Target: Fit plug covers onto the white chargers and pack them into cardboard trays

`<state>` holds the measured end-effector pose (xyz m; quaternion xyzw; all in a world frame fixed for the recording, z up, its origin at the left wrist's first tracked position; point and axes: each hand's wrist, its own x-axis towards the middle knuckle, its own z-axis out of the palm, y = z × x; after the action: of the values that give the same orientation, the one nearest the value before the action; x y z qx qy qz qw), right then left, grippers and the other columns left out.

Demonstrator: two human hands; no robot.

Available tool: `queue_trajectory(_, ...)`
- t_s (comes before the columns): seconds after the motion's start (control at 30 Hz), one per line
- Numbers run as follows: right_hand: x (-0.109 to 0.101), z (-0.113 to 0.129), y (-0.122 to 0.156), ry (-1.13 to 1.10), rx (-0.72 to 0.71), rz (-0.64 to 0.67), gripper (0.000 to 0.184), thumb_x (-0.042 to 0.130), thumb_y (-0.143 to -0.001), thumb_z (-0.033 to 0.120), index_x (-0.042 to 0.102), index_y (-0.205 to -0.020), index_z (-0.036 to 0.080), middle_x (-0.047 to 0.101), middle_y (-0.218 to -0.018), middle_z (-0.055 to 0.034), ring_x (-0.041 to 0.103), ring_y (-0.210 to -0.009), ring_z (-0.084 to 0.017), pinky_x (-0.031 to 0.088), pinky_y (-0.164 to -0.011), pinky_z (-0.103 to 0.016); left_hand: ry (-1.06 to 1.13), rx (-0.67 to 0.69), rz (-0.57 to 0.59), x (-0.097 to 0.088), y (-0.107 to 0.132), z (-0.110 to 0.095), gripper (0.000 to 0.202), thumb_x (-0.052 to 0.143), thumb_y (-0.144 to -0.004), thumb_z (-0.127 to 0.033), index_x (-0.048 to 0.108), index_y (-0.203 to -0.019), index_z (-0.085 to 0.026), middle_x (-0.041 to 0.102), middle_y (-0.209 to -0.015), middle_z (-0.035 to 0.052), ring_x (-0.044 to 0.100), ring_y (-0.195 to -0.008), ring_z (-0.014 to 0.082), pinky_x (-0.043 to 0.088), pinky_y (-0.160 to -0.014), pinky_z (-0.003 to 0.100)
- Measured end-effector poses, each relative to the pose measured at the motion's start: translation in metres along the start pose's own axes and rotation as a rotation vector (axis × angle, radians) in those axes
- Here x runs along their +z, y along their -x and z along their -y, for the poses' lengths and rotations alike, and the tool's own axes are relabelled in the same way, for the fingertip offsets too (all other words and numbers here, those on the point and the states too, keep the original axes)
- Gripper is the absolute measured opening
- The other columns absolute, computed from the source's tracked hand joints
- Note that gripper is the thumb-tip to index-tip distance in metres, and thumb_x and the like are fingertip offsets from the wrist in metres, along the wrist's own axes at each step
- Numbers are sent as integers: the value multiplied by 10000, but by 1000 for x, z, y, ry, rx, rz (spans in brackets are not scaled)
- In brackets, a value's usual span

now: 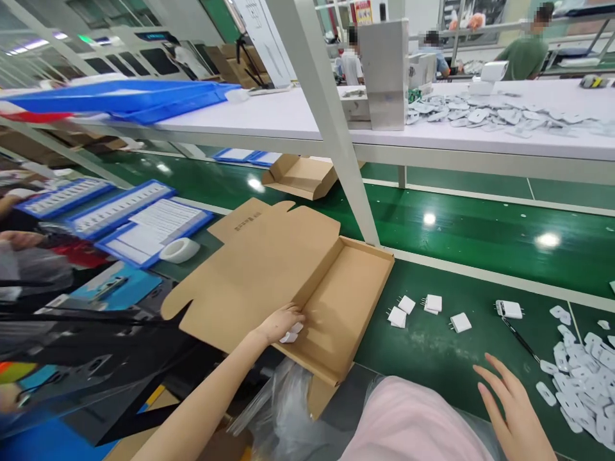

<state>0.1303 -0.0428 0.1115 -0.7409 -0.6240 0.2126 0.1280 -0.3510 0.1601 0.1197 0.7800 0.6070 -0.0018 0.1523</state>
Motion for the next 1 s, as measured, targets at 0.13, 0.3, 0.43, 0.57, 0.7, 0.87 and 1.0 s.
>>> queue_trajectory(0.13,-1,6,-2,11,-20,-55,381,352,-900,462,576,-1143,273,462,-1347,-68,459,-1225,-271,494,-927,-432,-53,138,0,0,3,16,288,546,-874,-312,555,-1110,-148,586,-1121,81,593,-955,210,502,-825,425)
queue_trajectory(0.3,-12,0,-6,134,64,22,333,377,-914,366,572,-1160,255,464,-1348,-69,457,-1221,-249,463,-941,-378,-77,364,-43,1,-12,5,196,497,-771,-72,680,-767,-141,646,-1093,143,548,-1104,289,393,-981,470)
queue_trajectory(0.43,-23,-47,-5,254,353,71,293,428,-898,235,599,-1120,148,589,-1172,-146,573,-1052,-278,480,-856,-407,-135,550,-271,10,-43,-96,282,424,-788,-107,674,-918,-118,566,-1232,189,467,-1182,350,328,-1005,519)
queue_trajectory(0.57,-16,-98,2,241,516,16,229,492,-893,199,583,-1085,113,623,-1042,-118,603,-951,-223,497,-797,-388,-41,652,-60,45,-65,-257,256,416,-876,-189,623,-1014,-128,625,-1100,145,551,-1028,284,424,-910,423)
queue_trajectory(0.7,4,-125,3,186,538,-56,259,531,-891,273,550,-1119,153,576,-1130,-76,578,-983,-193,489,-834,-396,-26,666,77,101,-83,-359,256,513,-875,-292,567,-1065,-129,603,-1061,96,573,-953,228,471,-827,395)
queue_trajectory(0.87,18,-142,-3,126,515,-133,231,531,-889,271,563,-1087,156,566,-1136,-73,561,-1005,-201,476,-847,-409,50,499,191,142,-100,-382,233,569,-856,-277,563,-1039,-133,582,-1051,72,578,-922,208,492,-788,405)
queue_trajectory(1.0,19,-152,-6,35,462,-176,200,547,-876,282,582,-1012,141,573,-1101,-66,554,-1003,-203,459,-856,-417,246,426,243,145,-93,-382,233,556,-853,-204,546,-1071,-122,572,-1092,93,556,-1007,237,460,-868,458)
